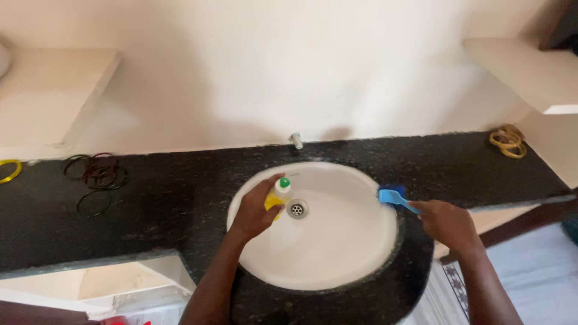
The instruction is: The person scrubs a white sink basin using a blue brush while holding a yellow bottle of liquid soap. The person repeatedly applies soap to the brush and scrubs the interior surface of the sink.
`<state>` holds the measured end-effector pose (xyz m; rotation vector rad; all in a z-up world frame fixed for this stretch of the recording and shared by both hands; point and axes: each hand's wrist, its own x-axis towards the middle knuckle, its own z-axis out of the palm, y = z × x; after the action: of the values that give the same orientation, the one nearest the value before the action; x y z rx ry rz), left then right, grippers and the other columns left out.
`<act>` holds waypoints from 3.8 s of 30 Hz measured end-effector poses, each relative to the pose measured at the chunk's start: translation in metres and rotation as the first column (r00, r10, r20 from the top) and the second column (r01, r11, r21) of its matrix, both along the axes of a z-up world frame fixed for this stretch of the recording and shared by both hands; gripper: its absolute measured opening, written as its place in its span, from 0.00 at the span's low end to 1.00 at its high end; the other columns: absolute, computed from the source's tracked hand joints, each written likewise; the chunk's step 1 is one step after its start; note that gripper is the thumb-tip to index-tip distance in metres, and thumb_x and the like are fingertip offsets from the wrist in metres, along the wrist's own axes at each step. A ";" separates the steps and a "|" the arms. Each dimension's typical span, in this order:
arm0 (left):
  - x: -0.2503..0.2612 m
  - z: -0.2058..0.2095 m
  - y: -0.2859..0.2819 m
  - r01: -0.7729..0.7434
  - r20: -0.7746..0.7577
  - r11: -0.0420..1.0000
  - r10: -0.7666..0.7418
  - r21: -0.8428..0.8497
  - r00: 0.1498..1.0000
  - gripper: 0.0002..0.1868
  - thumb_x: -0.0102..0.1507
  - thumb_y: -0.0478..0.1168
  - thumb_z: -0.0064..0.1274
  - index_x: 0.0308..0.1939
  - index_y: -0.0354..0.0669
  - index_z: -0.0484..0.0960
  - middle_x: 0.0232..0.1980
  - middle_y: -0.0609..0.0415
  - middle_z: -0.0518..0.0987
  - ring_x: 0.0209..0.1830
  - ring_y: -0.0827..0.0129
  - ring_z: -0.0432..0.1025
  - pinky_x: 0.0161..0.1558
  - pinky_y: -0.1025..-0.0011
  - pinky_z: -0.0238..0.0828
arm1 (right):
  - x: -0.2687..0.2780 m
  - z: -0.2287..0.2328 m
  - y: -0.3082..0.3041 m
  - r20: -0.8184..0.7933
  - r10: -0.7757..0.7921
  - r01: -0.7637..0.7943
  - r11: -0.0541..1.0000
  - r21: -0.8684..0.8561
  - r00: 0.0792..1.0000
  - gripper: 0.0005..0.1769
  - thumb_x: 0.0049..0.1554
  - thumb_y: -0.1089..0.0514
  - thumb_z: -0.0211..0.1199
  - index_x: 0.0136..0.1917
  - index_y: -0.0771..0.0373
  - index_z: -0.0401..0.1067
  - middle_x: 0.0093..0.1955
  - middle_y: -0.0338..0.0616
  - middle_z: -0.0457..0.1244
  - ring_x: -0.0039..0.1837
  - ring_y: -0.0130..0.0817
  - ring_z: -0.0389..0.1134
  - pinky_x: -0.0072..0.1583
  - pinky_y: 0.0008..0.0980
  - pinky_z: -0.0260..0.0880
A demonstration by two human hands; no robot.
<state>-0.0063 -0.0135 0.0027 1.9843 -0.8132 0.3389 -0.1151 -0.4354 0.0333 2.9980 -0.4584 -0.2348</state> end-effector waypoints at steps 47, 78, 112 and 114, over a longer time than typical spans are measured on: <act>0.011 -0.009 0.023 -0.297 0.149 0.825 0.411 -0.481 0.899 0.37 0.66 0.32 0.60 0.77 0.41 0.61 0.70 0.42 0.75 0.68 0.54 0.73 0.67 0.61 0.73 | 0.181 -0.102 0.067 0.190 0.409 -0.449 0.766 0.461 0.893 0.26 0.59 0.49 0.64 0.71 0.37 0.71 0.54 0.39 0.74 0.38 0.30 0.75 0.41 0.33 0.78; 0.022 -0.032 0.002 -0.241 0.096 0.945 0.267 -0.219 0.959 0.36 0.54 0.34 0.71 0.65 0.44 0.75 0.59 0.47 0.80 0.58 0.56 0.79 0.58 0.65 0.77 | 0.190 -0.155 0.139 0.151 0.696 -0.659 0.554 0.509 0.702 0.26 0.57 0.60 0.64 0.68 0.46 0.73 0.50 0.50 0.71 0.50 0.47 0.73 0.55 0.45 0.73; 0.018 -0.019 0.014 -0.286 0.205 0.927 0.337 -0.241 0.919 0.36 0.56 0.37 0.71 0.67 0.46 0.73 0.62 0.48 0.80 0.60 0.57 0.78 0.59 0.64 0.78 | 0.149 -0.186 0.181 -0.084 0.705 0.075 0.043 0.996 0.704 0.24 0.56 0.62 0.68 0.67 0.62 0.76 0.32 0.39 0.64 0.31 0.26 0.59 0.33 0.28 0.58; 0.016 -0.016 0.015 -0.322 0.270 0.906 0.394 -0.276 0.878 0.36 0.57 0.36 0.70 0.68 0.46 0.73 0.62 0.47 0.79 0.61 0.56 0.77 0.60 0.64 0.78 | 0.149 -0.192 0.183 -0.039 0.694 0.057 -0.004 0.998 0.719 0.25 0.56 0.63 0.68 0.67 0.62 0.75 0.33 0.40 0.65 0.32 0.26 0.60 0.34 0.28 0.61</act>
<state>0.0098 0.0016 -0.0135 1.8838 -0.5631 0.9543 0.0334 -0.2529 -0.1591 3.5799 1.0999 -2.1750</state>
